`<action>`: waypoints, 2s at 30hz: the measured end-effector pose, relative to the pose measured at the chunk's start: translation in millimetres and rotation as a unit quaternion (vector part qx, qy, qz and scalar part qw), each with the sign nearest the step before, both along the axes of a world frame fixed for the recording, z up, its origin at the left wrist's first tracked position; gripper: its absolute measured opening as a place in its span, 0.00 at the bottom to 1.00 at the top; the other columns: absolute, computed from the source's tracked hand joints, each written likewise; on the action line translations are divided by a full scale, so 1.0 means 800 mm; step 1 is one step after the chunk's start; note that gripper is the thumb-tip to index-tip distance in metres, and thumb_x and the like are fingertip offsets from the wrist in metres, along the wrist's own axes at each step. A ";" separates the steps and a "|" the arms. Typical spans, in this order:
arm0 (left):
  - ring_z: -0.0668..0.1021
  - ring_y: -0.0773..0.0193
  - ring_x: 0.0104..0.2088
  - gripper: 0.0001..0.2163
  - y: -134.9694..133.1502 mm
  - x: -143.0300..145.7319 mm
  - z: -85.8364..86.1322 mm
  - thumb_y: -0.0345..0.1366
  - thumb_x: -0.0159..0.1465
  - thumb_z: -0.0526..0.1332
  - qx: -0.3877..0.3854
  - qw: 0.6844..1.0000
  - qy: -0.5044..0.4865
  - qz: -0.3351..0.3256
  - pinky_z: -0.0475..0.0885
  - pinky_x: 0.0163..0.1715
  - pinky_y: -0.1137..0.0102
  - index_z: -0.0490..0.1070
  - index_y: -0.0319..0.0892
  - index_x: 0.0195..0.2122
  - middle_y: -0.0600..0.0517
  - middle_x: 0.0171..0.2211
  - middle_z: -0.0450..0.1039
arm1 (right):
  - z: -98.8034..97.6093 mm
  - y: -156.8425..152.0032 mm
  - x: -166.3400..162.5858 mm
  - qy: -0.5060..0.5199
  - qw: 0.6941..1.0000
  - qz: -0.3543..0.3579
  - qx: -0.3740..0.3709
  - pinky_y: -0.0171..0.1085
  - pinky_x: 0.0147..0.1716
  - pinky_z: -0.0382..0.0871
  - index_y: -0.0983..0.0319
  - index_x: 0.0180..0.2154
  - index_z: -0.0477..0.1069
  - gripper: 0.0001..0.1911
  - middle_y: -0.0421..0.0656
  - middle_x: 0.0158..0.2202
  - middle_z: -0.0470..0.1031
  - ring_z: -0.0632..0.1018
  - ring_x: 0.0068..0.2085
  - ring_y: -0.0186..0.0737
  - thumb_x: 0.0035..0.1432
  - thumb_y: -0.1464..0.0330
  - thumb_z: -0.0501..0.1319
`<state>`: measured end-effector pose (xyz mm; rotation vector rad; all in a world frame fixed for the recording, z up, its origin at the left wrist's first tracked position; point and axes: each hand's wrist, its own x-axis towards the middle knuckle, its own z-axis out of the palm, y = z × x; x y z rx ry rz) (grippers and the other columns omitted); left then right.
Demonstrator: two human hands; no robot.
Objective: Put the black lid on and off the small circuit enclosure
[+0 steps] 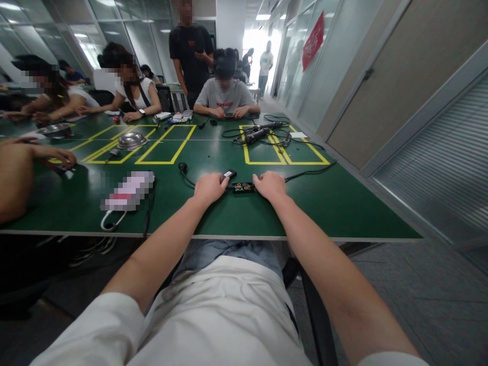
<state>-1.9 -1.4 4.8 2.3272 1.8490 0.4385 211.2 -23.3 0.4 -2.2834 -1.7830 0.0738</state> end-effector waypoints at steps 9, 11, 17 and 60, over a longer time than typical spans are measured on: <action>0.86 0.45 0.46 0.25 0.001 -0.001 0.004 0.56 0.79 0.56 0.021 0.999 -0.025 0.001 0.75 0.44 0.61 0.87 0.46 0.41 0.41 0.41 0.88 | 0.006 -0.004 0.001 -0.004 1.000 0.001 0.010 0.48 0.60 0.71 0.62 0.47 0.91 0.29 0.59 0.52 0.90 0.86 0.58 0.58 0.80 0.58 0.51; 0.87 0.45 0.46 0.27 0.000 -0.001 0.005 0.57 0.80 0.54 0.017 1.000 -0.016 -0.009 0.76 0.44 0.61 0.88 0.46 0.41 0.41 0.40 0.88 | 0.005 -0.004 0.001 -0.003 1.000 0.000 0.010 0.48 0.60 0.71 0.62 0.47 0.91 0.29 0.59 0.52 0.90 0.86 0.58 0.59 0.80 0.58 0.52; 0.88 0.41 0.51 0.27 -0.007 0.004 0.013 0.55 0.80 0.54 -0.005 0.998 0.065 0.000 0.79 0.49 0.60 0.91 0.45 0.49 0.37 0.47 0.89 | 0.001 -0.001 0.001 -0.002 1.000 -0.001 0.013 0.45 0.58 0.71 0.61 0.45 0.91 0.27 0.58 0.50 0.91 0.87 0.56 0.57 0.80 0.57 0.55; 0.88 0.40 0.54 0.25 -0.011 0.007 0.018 0.51 0.78 0.55 -0.044 0.996 0.070 0.016 0.80 0.53 0.59 0.90 0.43 0.49 0.36 0.48 0.88 | -0.010 0.008 0.006 0.011 1.000 0.015 0.007 0.45 0.55 0.70 0.59 0.38 0.90 0.25 0.55 0.46 0.91 0.86 0.53 0.55 0.77 0.56 0.57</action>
